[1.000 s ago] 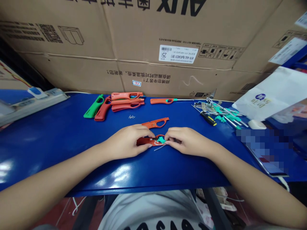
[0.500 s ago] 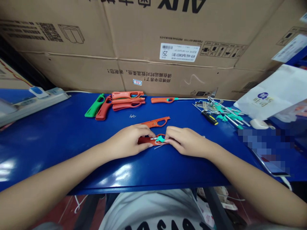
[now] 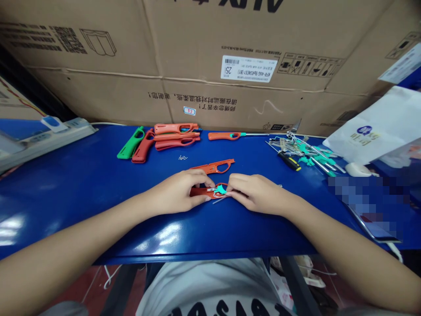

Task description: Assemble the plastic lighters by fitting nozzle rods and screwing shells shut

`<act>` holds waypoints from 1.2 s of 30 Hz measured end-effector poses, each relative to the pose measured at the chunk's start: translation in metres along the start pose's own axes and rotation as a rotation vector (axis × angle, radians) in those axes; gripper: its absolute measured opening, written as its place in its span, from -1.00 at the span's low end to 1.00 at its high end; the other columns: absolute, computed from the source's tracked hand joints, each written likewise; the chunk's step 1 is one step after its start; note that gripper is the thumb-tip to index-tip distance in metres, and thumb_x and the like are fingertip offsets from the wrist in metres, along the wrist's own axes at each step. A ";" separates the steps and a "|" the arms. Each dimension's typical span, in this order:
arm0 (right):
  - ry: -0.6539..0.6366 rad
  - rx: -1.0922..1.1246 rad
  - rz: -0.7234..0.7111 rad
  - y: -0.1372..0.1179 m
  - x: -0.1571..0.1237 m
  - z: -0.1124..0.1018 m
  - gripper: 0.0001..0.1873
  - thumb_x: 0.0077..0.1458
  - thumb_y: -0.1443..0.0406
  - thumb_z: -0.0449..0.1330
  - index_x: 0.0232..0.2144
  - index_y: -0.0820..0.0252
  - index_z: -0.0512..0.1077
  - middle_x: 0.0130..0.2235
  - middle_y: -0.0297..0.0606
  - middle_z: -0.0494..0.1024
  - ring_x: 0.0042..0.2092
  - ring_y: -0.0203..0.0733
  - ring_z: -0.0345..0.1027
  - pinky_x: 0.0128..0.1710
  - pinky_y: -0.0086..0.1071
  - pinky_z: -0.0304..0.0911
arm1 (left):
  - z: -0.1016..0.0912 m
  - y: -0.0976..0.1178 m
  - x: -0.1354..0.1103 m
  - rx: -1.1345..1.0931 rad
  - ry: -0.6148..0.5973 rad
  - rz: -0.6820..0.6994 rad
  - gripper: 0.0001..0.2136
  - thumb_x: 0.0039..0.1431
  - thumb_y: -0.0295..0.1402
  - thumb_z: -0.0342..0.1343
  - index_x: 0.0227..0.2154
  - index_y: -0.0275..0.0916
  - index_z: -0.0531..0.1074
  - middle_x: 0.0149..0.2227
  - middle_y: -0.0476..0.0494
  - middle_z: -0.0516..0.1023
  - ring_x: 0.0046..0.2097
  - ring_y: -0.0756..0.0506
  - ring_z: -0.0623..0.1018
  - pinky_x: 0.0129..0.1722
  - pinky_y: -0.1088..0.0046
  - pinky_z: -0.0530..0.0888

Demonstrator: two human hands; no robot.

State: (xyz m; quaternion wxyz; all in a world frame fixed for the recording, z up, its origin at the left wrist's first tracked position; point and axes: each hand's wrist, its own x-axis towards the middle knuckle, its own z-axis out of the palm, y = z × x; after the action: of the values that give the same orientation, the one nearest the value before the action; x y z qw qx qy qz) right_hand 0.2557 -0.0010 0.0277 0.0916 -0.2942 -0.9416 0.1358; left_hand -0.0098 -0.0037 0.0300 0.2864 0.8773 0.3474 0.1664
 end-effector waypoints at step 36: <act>0.171 0.352 0.329 0.001 0.012 0.010 -0.87 0.16 0.30 0.35 -0.43 0.19 0.58 -0.39 -0.34 0.52 -0.41 -0.36 0.27 -0.39 -0.45 0.11 | 0.001 0.009 -0.005 0.599 -0.076 0.218 -0.62 0.48 -0.36 -0.10 0.26 -0.14 0.39 -0.01 -0.25 0.50 -0.06 -0.21 0.54 -0.12 0.20 0.55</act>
State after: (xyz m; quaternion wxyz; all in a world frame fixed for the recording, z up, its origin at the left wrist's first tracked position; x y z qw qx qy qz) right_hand 0.2439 0.0049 0.0190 0.1975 -0.4333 -0.8317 0.2853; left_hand -0.0076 -0.0131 0.0344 0.0087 0.9602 0.2739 0.0535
